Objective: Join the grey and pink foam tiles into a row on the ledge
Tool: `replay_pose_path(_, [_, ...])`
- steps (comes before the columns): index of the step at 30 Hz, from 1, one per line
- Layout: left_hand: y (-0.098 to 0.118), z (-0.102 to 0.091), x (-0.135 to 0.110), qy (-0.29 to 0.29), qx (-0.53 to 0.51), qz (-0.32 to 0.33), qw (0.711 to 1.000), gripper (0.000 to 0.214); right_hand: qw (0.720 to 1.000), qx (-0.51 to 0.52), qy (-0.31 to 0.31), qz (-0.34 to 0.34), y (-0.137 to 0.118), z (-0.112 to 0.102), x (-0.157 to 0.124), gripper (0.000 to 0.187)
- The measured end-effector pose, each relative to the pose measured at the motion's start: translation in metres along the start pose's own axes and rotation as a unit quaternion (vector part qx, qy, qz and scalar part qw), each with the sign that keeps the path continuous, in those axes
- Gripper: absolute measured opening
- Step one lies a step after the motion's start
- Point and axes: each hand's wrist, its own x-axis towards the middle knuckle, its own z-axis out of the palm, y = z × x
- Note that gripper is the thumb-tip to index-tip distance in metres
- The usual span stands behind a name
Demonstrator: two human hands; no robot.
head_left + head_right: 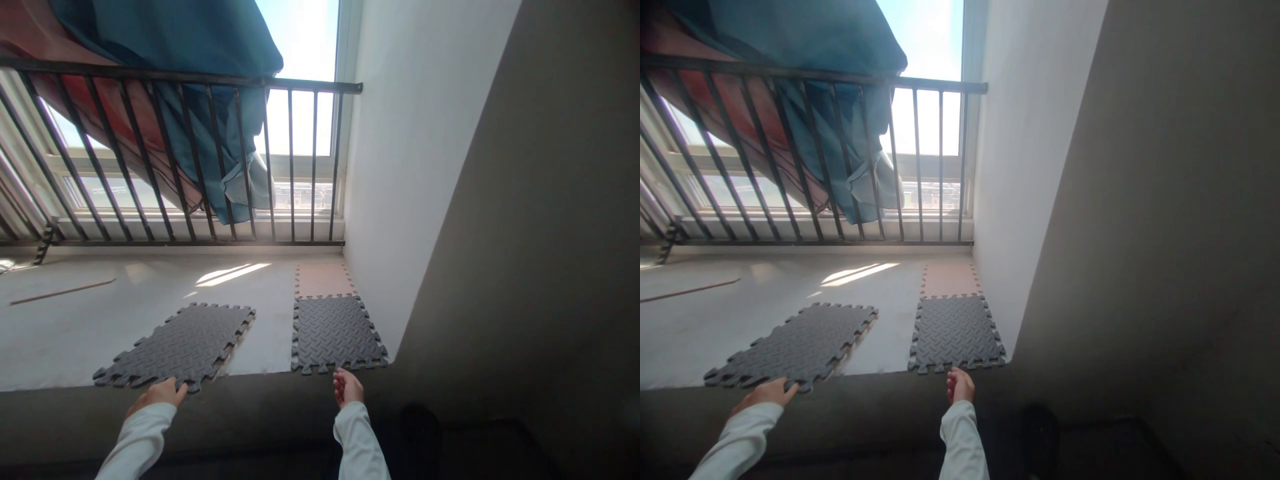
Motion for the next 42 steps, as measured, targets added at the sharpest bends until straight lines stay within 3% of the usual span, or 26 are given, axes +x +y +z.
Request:
replay_pose_path(4, [0.011, 0.002, -0.007, -0.041, -0.012, 0.023, 0.999, 0.034, 0.989, -0.113, 0.006, -0.097, 0.003, 0.001, 0.002, 0.012])
replay_pose_path(8, [0.038, -0.005, -0.020, -0.087, -0.052, 0.056, 0.993, 0.039, 0.955, -0.238, -0.002, -0.176, 0.005, 0.001, -0.004, 0.012])
replay_pose_path(10, [0.051, -0.006, -0.026, -0.102, -0.051, 0.065, 0.991, 0.040, 0.897, -0.377, 0.003, -0.233, 0.005, 0.003, -0.009, 0.006])
replay_pose_path(13, [0.063, -0.007, -0.036, -0.117, -0.034, 0.076, 0.990, 0.035, 0.752, -0.586, 0.025, -0.300, 0.006, 0.011, -0.017, 0.016])
replay_pose_path(14, [0.063, -0.009, -0.040, -0.120, -0.031, 0.078, 0.989, 0.033, 0.721, -0.620, 0.032, -0.307, 0.006, 0.014, -0.018, 0.020])
replay_pose_path(17, [0.058, -0.016, -0.050, -0.119, -0.037, 0.086, 0.988, 0.034, 0.678, -0.661, 0.045, -0.318, 0.007, 0.022, -0.019, 0.026])
replay_pose_path(23, [0.047, -0.026, -0.060, -0.117, -0.072, 0.127, 0.982, 0.036, 0.659, -0.673, 0.035, -0.334, 0.010, 0.031, -0.012, 0.028])
replay_pose_path(28, [0.065, -0.025, -0.063, -0.056, -0.084, 0.153, 0.983, 0.035, 0.661, -0.669, 0.028, -0.341, 0.003, 0.035, -0.016, 0.040])
replay_pose_path(32, [0.098, -0.046, -0.060, -0.052, -0.092, 0.208, 0.973, 0.033, 0.645, -0.682, 0.048, -0.342, 0.003, 0.034, -0.030, 0.041])
replay_pose_path(38, [0.175, -0.095, -0.039, -0.017, -0.051, 0.266, 0.962, 0.030, 0.640, -0.693, 0.046, -0.328, 0.011, 0.024, -0.043, 0.036])
replay_pose_path(42, [0.221, -0.105, -0.018, -0.036, -0.042, 0.277, 0.959, 0.030, 0.650, -0.667, 0.068, -0.357, 0.009, 0.020, -0.037, 0.033])
